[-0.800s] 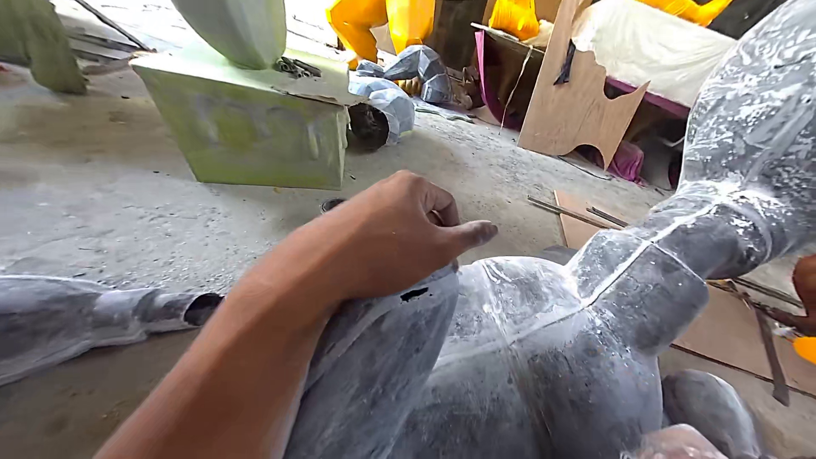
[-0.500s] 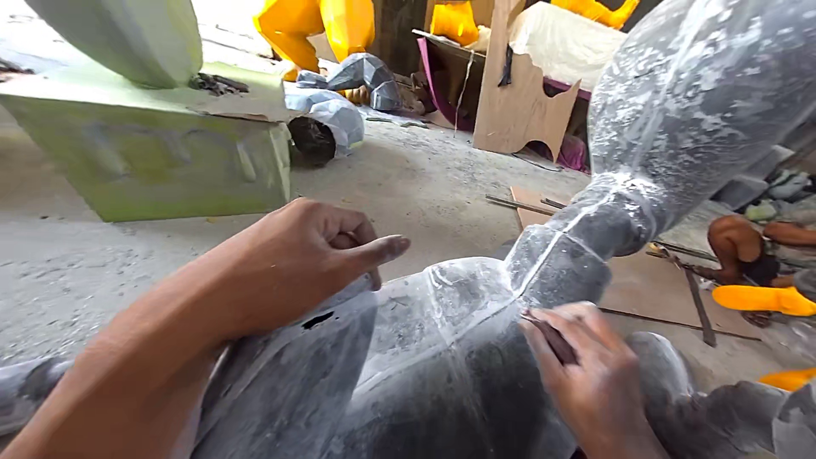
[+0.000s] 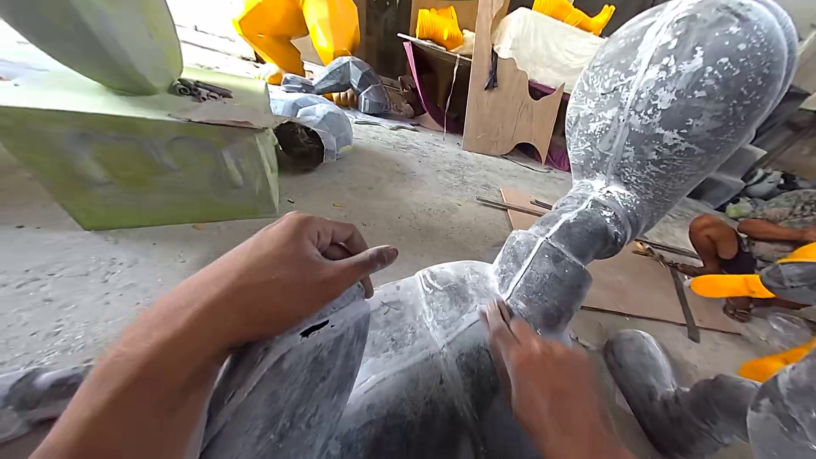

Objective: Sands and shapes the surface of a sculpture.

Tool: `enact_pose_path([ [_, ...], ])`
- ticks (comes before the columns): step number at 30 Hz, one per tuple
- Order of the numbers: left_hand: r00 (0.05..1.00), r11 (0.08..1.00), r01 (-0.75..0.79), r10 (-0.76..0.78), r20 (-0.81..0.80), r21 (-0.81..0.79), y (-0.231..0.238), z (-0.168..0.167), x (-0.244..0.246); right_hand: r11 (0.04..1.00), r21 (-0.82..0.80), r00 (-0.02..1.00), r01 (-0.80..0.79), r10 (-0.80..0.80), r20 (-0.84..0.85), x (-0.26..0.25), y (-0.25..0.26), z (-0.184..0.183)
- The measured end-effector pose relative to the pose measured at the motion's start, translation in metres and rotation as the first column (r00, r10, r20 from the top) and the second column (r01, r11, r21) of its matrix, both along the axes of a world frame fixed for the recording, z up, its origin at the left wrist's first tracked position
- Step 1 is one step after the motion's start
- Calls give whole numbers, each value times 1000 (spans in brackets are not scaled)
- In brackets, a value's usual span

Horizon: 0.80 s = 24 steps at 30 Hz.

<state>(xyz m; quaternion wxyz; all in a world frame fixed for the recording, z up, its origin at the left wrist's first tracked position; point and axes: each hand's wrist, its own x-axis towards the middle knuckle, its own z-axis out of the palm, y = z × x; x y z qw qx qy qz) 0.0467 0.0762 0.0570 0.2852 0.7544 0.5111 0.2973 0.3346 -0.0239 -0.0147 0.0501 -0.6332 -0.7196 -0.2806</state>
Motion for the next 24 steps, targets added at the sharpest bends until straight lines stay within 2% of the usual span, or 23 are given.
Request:
enact_pose_path([
  [3, 999, 1000, -25, 25, -48, 4, -3, 5, 4, 998, 57, 999, -40, 38, 37, 3, 5, 0],
  [5, 999, 1000, -7, 8, -50, 16, -5, 5, 7, 999, -25, 998, 23, -25, -49, 2, 29, 12],
  [7, 999, 1000, -7, 8, -36, 9, -7, 5, 7, 986, -143, 994, 84, -94, -60, -9, 34, 21],
  [10, 999, 1000, -23, 23, -46, -4, -6, 10, 6, 998, -55, 999, 0, 2, 33, -24, -2, 6],
  [12, 998, 1000, -23, 23, -57, -5, -5, 10, 6, 998, 24, 997, -53, 52, 50, -22, -1, 2],
  [14, 999, 1000, 11, -11, -44, 1, -3, 8, 3, 999, -33, 999, -25, 24, -44, -17, 19, 13],
  [16, 999, 1000, 18, -18, -38, -5, -1, 8, 2, 991, -123, 996, 53, -62, -69, -24, 29, 19],
  [20, 998, 999, -40, 39, -56, -24, -5, 11, 6, 1000, -3, 999, -28, 29, 27, -41, 0, -1],
  [22, 997, 998, -59, 56, -61, -39, -7, 10, 9, 995, -103, 1000, -4, 1, -25, -32, 6, 13],
  [24, 997, 998, -56, 53, -56, -41, -9, 9, 9, 942, -321, 984, 100, -142, -111, -16, 20, 33],
])
